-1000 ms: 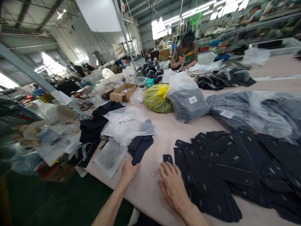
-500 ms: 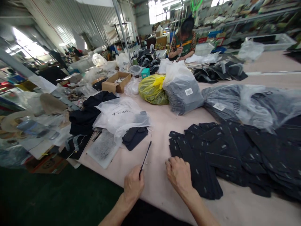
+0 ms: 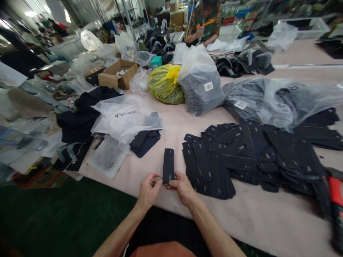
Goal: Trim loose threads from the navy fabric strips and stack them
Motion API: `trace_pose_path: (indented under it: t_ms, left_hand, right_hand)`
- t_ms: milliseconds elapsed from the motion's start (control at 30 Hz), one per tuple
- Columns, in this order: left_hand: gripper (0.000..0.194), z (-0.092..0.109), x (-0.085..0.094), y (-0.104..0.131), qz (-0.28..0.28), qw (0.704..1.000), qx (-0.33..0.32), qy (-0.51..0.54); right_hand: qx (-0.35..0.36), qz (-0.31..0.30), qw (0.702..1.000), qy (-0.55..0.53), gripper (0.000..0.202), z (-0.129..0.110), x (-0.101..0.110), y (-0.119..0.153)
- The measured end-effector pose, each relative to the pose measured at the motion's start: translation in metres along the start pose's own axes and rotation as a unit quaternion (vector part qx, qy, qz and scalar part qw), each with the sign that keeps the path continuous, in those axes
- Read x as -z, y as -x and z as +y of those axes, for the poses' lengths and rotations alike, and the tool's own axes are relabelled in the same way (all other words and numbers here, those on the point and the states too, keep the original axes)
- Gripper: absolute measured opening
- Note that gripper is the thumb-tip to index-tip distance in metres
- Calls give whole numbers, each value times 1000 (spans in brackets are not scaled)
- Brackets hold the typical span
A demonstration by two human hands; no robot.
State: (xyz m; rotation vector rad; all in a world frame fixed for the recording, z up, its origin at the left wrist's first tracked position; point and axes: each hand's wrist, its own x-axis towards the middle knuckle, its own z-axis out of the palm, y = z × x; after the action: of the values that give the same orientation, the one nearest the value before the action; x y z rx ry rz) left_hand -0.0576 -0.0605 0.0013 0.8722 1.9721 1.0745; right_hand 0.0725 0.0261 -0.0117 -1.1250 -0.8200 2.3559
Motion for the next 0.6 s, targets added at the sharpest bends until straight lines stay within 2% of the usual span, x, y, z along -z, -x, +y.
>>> trace_pose_path:
  t_ms: [133,233,333,433,533,600]
  left_hand:
    - [24,0,2,-12,3,1000,16,10]
    - [24,-1,6,-26,38,999,15,-36]
    - [26,-3,23,-49,115,983,13,-141]
    - [31,-2,49,-77,178,954,-5,-242]
    - [35,5,73,-108,201,929,-33,-310]
    - [36,14,83,-129,197,919,-48,-338]
  right_hand:
    - [4,17,1000,18,34,6,0,2]
    - [21,44,998,43,27,5,-2,4]
    - [69,93,991,72,27,-10,4,10]
    - [93,180,972,114,39,-26,19,20]
    - [11,229,963,141,48,-26,37,30]
    - [-59,180,970,151,46,-16,44,33]
